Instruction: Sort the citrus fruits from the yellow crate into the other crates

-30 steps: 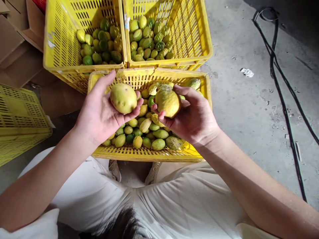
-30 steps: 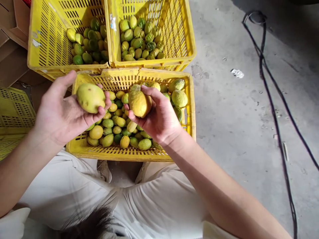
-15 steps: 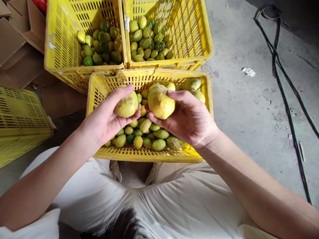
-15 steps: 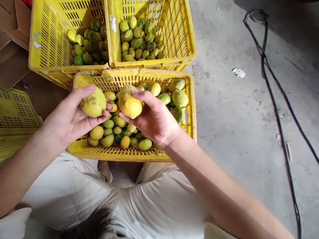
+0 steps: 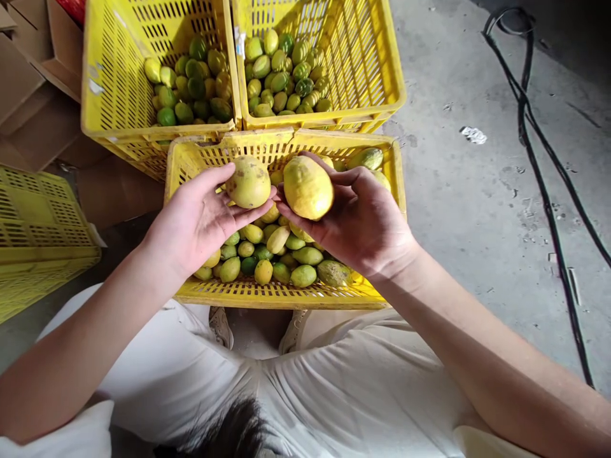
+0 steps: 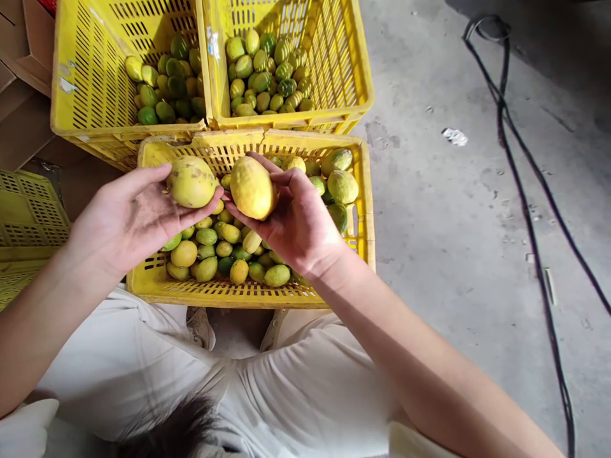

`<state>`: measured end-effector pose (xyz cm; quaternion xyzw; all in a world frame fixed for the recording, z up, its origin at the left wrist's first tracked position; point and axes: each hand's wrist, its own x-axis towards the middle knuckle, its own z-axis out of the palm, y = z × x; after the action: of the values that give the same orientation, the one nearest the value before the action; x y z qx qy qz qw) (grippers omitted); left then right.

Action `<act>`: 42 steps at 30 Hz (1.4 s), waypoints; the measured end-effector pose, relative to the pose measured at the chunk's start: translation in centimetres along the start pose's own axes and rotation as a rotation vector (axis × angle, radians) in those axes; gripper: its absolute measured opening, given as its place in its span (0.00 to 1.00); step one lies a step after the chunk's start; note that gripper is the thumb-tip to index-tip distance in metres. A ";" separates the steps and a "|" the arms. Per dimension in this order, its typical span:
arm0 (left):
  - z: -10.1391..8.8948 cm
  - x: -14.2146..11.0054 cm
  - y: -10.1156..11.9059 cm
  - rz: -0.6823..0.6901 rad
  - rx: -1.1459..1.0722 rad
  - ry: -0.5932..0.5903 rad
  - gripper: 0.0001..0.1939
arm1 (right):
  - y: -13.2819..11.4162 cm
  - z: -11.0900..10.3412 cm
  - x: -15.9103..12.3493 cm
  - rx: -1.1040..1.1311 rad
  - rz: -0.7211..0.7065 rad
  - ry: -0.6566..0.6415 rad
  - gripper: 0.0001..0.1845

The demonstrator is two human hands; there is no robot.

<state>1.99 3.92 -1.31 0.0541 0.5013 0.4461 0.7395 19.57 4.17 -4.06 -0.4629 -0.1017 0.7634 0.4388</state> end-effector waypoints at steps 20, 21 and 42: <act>0.2 0.3 -0.6 0.141 0.080 0.147 0.07 | -0.2 0.6 -0.6 0.065 -0.055 0.080 0.08; 0.1 0.3 -0.5 0.142 0.080 0.135 0.07 | -0.2 0.6 -0.6 0.055 -0.053 0.085 0.09; 0.7 -0.5 -0.1 0.000 0.166 0.020 0.08 | 0.0 0.0 -0.4 -0.090 0.040 -0.045 0.04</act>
<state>2.54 3.72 -0.71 0.1105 0.5440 0.4035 0.7274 19.66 3.83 -3.83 -0.4669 -0.1367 0.7769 0.3997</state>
